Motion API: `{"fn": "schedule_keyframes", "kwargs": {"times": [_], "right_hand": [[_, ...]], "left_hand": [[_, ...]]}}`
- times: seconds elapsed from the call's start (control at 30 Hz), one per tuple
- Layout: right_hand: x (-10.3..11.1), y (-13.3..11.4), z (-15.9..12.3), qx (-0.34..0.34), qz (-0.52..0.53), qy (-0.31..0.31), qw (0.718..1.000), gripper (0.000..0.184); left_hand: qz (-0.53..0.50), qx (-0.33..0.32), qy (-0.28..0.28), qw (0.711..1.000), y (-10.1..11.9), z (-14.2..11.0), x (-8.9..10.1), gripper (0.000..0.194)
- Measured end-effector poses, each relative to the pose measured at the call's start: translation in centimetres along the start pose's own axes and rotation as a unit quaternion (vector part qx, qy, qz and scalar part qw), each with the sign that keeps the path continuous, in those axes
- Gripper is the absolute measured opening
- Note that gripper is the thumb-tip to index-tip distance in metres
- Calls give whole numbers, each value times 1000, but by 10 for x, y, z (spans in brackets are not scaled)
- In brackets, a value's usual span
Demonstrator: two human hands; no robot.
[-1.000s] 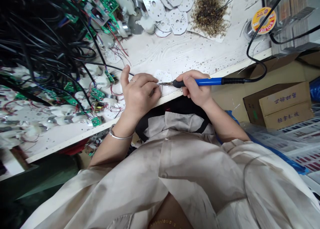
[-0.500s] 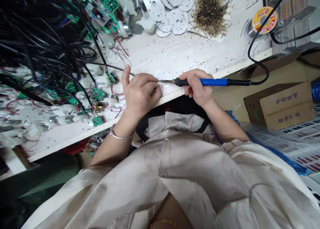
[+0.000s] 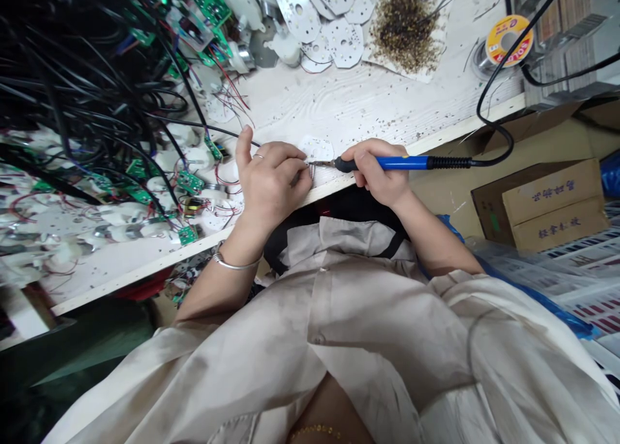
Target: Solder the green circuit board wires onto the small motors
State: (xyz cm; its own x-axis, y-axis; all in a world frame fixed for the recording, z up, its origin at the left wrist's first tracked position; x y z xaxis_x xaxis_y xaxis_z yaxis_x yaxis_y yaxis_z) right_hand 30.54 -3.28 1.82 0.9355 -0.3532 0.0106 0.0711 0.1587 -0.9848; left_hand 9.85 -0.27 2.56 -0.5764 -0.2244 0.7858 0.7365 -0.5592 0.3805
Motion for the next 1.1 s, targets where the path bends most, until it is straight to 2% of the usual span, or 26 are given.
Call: {"fn": "schedule_keyframes", "kwargs": {"times": [0.27,0.43,0.6,0.67,0.77,0.9,1.0,1.1], "right_hand": [[0,5,-4,10,26,73,997,45],[0,4,-4,6,44,102,994,45],[0,6,-5,3,43,112,993,45],[0,8,-6,8,49,114,992,43],[-1,9,-6,20,56,123,991,42],[-2,12,-5,33,73,135,988,38],[-1,16,-5,53,94,134,985,32],[0,20,-5,72,102,133,983,25]], "left_hand": [[-3,31,-40,999,0,2,1,21],[18,24,-57,998,0,2,1,22],[29,18,-61,998,0,-3,14,19],[36,6,-65,997,1,-6,21,28],[59,-38,-87,994,2,-11,24,35],[106,-128,-85,982,-6,-13,23,22],[128,-214,-76,965,-21,-18,31,25],[167,-264,-52,949,-45,-30,48,23]]}}
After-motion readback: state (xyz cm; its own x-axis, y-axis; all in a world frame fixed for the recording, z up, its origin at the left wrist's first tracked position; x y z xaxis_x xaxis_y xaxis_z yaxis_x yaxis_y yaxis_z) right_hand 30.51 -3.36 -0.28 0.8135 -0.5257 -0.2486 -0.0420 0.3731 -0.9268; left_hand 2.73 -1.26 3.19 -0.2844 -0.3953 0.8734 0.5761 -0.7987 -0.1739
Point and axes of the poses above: each hand's wrist, its own z-axis towards the middle knuckle, its own x-axis out of the back of the hand, y = z × x, the point moved 2 cm from there along z, towards the middle knuckle, and after that the axes turned 12 degrees about y, right-handed, at the moved point
